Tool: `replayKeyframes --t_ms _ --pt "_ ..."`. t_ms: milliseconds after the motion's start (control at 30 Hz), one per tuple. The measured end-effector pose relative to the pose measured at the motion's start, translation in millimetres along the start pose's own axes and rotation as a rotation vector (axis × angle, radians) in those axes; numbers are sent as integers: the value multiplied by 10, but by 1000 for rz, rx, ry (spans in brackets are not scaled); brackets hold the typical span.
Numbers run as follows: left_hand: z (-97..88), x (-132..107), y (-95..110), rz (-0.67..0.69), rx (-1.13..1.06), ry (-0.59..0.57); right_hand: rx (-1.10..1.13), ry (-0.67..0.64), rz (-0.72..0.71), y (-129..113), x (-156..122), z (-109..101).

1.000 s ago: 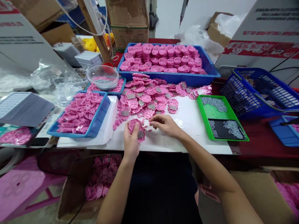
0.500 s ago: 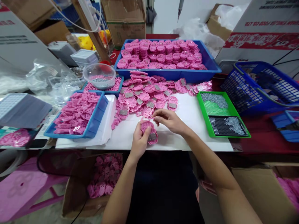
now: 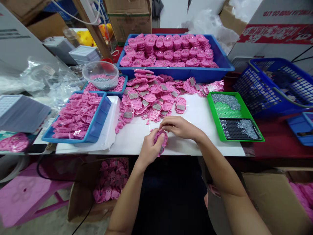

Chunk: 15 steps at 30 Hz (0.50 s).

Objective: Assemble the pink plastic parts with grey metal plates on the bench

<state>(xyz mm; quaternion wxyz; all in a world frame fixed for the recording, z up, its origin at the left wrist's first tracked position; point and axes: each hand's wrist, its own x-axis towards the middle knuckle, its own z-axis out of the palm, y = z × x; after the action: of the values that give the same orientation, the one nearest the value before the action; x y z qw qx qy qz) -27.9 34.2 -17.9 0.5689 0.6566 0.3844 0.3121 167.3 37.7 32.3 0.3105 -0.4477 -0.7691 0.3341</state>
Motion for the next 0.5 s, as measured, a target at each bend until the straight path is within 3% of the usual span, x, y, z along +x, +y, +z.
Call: replayKeyframes --t_ms 300,500 --pt "49 99 19 17 195 12 -248 -119 3 -1 6 -63" --pt "22 109 26 57 77 -9 -123 -131 57 -8 31 -139"
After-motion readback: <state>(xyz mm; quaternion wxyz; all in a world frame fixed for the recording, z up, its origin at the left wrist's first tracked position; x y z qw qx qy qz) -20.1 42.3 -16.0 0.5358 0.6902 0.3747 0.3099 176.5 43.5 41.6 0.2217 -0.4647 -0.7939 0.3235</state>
